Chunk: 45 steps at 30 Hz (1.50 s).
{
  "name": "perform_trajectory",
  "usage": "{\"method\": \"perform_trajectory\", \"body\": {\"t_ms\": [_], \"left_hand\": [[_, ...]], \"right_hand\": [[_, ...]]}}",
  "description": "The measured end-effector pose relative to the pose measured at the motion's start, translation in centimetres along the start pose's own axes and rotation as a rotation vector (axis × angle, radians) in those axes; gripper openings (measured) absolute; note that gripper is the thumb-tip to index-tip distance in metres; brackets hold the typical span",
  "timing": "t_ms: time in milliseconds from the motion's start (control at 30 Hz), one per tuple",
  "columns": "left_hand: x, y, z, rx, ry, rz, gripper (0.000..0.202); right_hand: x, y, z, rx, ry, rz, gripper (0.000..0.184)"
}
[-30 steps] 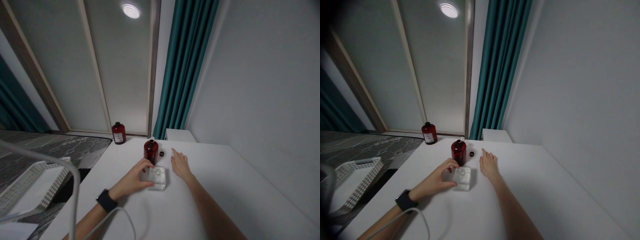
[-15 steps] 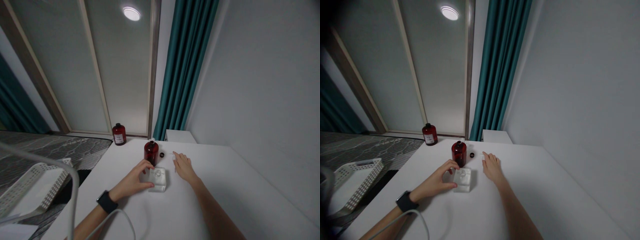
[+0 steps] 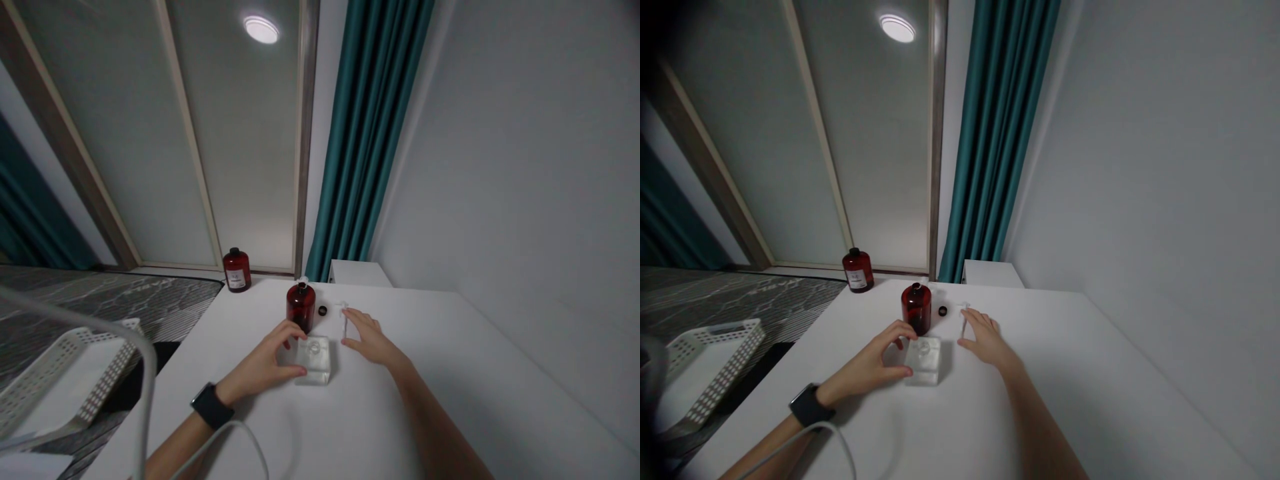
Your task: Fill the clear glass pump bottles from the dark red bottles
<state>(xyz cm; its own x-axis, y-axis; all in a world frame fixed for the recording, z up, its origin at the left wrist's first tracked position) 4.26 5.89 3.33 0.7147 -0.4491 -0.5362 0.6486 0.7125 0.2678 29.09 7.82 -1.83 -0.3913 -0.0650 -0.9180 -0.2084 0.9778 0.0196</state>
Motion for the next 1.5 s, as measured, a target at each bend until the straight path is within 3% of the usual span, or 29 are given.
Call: {"method": "perform_trajectory", "body": {"t_ms": [400,633,667,733,867,933,1033,1200,1367,1500], "left_hand": [[0.0,0.2,0.1,0.006,-0.001,0.003,0.038],[-0.3,0.0,0.5,0.031,-0.01,0.019,0.037],[-0.5,0.0,0.6,0.044,-0.021,0.046,0.034],[-1.3,0.0,0.7,0.052,-0.04,0.148,0.025],[-3.1,-0.4,-0.2,-0.042,-0.007,0.429,0.017],[-3.4,-0.6,-0.8,-0.086,0.032,0.518,0.019],[-3.4,-0.4,-1.5,-0.1,0.105,0.568,0.028],[-4.2,1.7,-1.2,-0.052,0.241,0.561,0.05],[-4.7,4.9,0.4,-0.002,0.358,0.378,0.061],[-4.6,5.5,0.3,0.003,0.355,0.293,0.062]], "right_hand": [[0.0,1.0,-0.7,-0.035,0.06,0.13,0.072],[-2.2,-1.6,-5.2,-0.167,0.185,0.276,0.039],[-2.2,-2.0,-6.1,-0.206,0.232,0.253,0.038],[-1.6,-2.6,-7.8,-0.282,0.423,0.138,0.054],[0.0,-3.0,-9.4,-0.265,0.485,-0.018,0.086],[0.6,-2.9,-9.6,-0.236,0.463,-0.041,0.091],[1.0,-2.8,-9.6,-0.215,0.47,-0.045,0.084],[0.8,-2.7,-9.8,-0.223,0.551,-0.037,0.066],[0.8,-2.8,-9.9,-0.236,0.559,-0.043,0.064],[0.8,-2.8,-9.9,-0.243,0.557,-0.042,0.064]]}}
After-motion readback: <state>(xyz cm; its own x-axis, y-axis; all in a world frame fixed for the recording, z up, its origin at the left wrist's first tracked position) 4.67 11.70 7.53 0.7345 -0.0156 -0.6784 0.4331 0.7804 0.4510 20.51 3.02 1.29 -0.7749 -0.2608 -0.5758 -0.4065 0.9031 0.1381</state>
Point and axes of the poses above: each hand's wrist, its own y-axis towards the middle knuckle, its own x-axis out of the palm, z = x × y, the point moved 6 cm from there along y, towards the middle knuckle, and after that the axes turned 3 degrees about -x, right-handed, at the moved point
